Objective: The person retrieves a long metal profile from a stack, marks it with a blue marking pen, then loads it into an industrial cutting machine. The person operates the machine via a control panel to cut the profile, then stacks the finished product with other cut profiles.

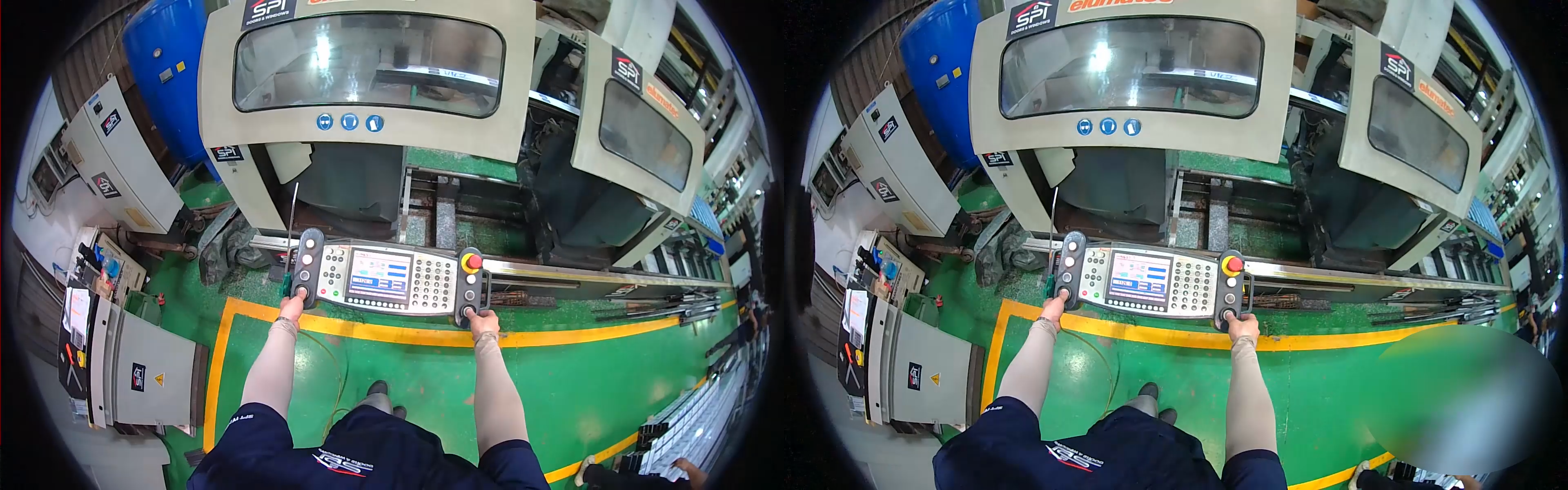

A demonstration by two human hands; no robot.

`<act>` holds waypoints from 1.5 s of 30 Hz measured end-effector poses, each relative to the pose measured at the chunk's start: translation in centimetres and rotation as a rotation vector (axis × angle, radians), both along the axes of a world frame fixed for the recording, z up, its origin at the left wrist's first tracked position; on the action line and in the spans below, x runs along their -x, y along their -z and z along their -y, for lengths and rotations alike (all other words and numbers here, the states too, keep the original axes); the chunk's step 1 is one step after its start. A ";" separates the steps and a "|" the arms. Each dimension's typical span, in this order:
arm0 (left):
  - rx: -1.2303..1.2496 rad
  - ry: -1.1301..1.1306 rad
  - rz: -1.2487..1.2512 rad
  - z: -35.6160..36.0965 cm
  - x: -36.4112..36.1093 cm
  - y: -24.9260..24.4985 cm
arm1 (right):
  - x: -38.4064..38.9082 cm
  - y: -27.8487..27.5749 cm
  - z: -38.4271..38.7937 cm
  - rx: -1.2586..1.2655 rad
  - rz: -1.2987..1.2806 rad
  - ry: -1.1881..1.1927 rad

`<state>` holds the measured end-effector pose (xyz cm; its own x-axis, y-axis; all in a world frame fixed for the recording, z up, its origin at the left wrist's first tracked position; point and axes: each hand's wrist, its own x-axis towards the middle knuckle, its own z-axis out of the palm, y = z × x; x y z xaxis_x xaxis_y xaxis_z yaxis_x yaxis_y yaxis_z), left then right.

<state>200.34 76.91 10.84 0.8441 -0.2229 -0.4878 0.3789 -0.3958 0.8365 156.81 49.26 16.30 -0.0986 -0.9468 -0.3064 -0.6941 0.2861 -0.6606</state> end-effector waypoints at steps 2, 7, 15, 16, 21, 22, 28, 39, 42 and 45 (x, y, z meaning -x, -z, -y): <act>0.009 0.021 -0.005 -0.1 -0.1 -0.1 | -0.1 -0.1 0.0 -0.001 -0.002 0.005; 0.031 0.037 -0.022 -0.2 -0.1 -0.2 | -0.1 -0.4 -0.2 0.003 -0.002 0.009; -0.003 0.017 0.018 -0.1 0.6 -1.1 | -0.1 -0.6 -0.4 -0.001 0.012 0.023; -0.005 0.022 0.016 -0.2 0.5 -1.0 | -0.1 -0.3 -0.4 0.003 0.014 0.025; 0.099 0.068 -0.036 -0.4 1.3 -3.2 | -0.1 0.0 -0.2 -0.002 0.012 0.028; 0.090 0.063 -0.034 -0.4 1.2 -3.0 | -0.1 0.0 -0.2 -0.011 0.019 0.032; 0.018 0.052 0.009 -0.3 0.6 -1.6 | -0.1 -0.1 -0.3 0.015 0.005 0.023; 0.384 0.488 -0.513 -1.0 -1.4 -1.9 | 0.7 -4.7 -2.0 -0.141 -0.012 0.032; -0.175 0.454 -0.299 -0.7 1.6 -7.0 | 0.9 -5.2 -2.7 -0.141 0.099 0.108; -0.100 0.438 -0.362 -0.6 -0.5 -4.1 | 1.0 -5.0 -2.5 -0.145 0.110 0.123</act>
<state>200.81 77.53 14.96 0.4588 -0.4516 -0.7652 0.4172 -0.6508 0.6343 155.80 51.79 21.31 -0.1688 -0.8750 -0.4537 -0.5744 0.4614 -0.6761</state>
